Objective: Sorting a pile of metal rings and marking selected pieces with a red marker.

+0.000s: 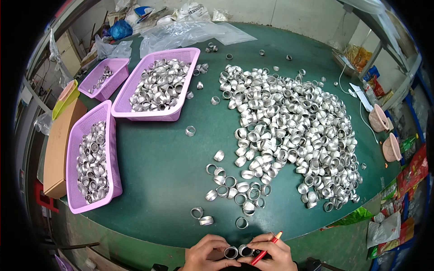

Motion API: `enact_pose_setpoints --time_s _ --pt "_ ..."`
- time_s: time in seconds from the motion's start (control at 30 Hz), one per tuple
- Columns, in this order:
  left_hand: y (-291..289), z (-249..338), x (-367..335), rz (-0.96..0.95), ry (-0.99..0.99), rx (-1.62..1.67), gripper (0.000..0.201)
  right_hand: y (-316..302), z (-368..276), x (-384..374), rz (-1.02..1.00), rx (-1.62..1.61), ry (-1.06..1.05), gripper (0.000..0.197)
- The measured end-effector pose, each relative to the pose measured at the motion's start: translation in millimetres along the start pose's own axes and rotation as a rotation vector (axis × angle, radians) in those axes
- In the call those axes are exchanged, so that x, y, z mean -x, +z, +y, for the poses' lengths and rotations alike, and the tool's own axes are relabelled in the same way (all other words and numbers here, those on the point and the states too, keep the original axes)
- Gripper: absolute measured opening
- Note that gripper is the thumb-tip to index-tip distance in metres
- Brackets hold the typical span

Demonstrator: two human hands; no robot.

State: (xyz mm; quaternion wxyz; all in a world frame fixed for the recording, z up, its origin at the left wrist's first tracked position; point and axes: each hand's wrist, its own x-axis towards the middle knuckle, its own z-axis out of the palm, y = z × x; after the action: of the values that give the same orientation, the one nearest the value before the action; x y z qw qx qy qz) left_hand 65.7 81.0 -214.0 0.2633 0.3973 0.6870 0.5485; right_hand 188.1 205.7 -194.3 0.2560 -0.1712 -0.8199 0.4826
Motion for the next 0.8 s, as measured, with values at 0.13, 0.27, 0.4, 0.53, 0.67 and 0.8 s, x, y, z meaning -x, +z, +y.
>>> enact_pose_setpoints --time_s 0.13,0.27,0.4,0.53,0.67,0.8 --pt "13.5 -22.8 9.8 -0.059 -0.245 0.725 0.044 3.6 2.5 3.7 0.025 -0.051 0.015 0.035" --pt "13.0 -17.9 4.3 -0.188 -0.363 1.102 0.042 6.3 3.2 -0.1 0.05 -0.05 -0.093 0.039" --pt "5.8 -5.3 3.8 -0.274 -0.689 1.437 0.021 3.8 11.7 -5.5 0.078 -0.065 -0.115 0.032" --pt "-17.5 -30.1 14.5 -0.122 -0.564 1.05 0.011 10.8 24.8 -13.7 0.09 0.159 -0.138 0.016" --pt "-28.6 -22.8 -11.8 0.148 -0.155 -0.162 0.013 15.5 36.7 -15.7 -0.148 0.44 -0.126 0.022" --pt "-21.4 -31.0 -22.7 0.127 0.158 -0.636 0.017 14.1 35.4 -13.7 0.01 0.323 -0.108 0.016"
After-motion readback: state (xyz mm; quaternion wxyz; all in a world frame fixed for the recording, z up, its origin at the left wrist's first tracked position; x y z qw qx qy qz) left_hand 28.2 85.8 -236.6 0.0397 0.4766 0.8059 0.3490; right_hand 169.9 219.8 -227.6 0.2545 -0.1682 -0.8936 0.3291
